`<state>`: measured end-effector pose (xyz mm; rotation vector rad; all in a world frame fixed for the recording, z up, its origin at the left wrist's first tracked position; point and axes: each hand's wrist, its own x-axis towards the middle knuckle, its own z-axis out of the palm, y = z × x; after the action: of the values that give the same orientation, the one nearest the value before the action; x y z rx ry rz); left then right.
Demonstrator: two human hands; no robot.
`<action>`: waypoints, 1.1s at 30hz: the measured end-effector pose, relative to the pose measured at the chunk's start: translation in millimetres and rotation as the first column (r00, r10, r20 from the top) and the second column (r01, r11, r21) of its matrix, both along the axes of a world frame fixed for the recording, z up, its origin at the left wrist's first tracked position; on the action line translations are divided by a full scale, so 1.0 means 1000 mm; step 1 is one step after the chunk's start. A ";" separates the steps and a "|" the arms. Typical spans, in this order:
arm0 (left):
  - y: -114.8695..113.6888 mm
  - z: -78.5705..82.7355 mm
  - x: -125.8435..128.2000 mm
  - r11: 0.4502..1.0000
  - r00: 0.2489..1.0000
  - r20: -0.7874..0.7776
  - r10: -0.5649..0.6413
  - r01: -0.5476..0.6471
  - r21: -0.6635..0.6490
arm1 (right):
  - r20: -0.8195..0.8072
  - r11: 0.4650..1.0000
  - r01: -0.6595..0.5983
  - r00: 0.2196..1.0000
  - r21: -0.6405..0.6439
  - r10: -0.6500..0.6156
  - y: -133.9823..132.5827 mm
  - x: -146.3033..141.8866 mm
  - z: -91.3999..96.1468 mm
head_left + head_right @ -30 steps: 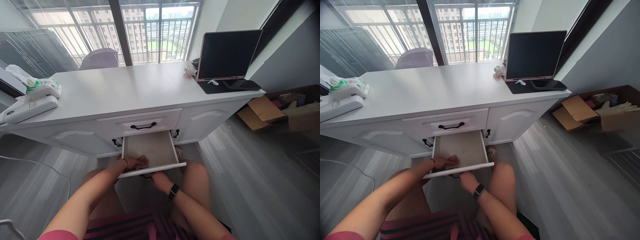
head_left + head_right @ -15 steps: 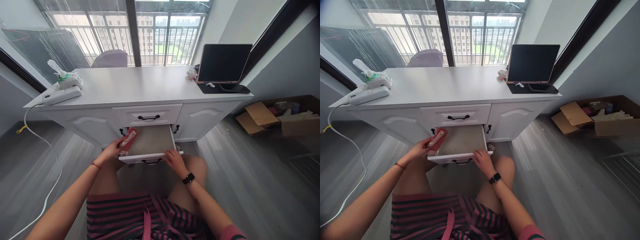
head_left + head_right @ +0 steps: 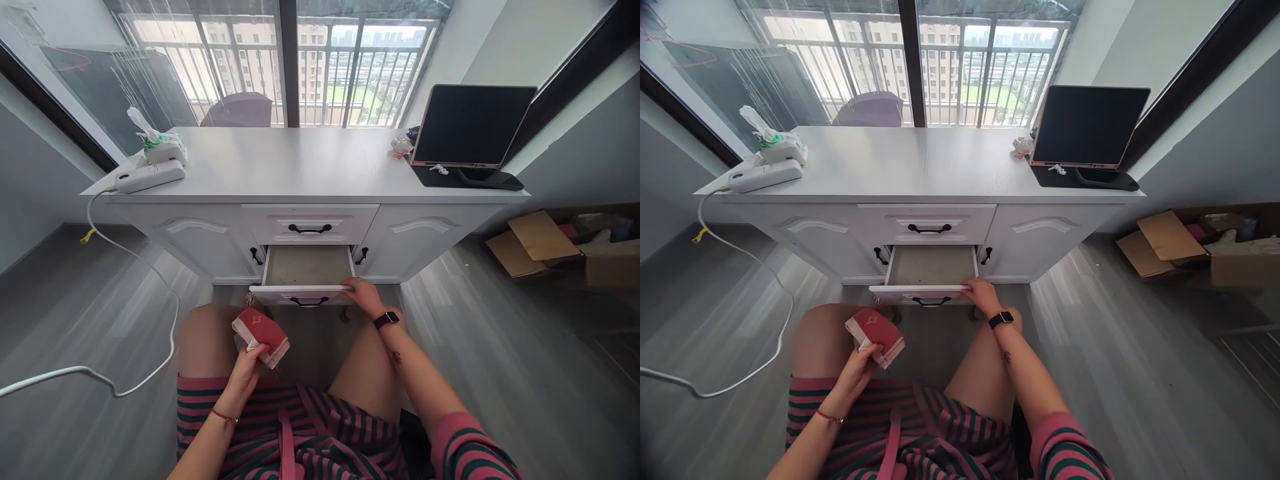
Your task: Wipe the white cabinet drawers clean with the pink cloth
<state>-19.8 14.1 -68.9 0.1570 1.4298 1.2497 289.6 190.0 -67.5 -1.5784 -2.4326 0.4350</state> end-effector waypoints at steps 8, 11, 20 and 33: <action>0.081 0.006 0.021 0.995 0.997 0.012 0.079 -0.080 0.053 | -0.140 0.989 0.100 0.987 0.108 -0.084 0.031 -0.011 -0.011; 0.121 0.000 0.027 0.971 0.971 -0.058 0.234 -0.230 0.063 | -0.243 0.973 0.163 0.962 0.161 -0.121 0.033 -0.009 -0.012; 0.174 -0.026 0.100 0.971 0.948 -0.211 0.237 -0.222 0.089 | -0.224 0.968 0.232 0.953 0.100 -0.205 0.030 0.000 -0.013; 0.185 -0.084 0.236 0.995 0.973 -0.209 -0.097 0.098 -0.006 | -0.452 0.981 0.187 0.871 -0.060 -0.194 0.030 0.009 -0.011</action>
<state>215.7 199.1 -152.8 0.3672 1.5795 1.1821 298.5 220.1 -78.5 -1.4960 -1.9053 0.6982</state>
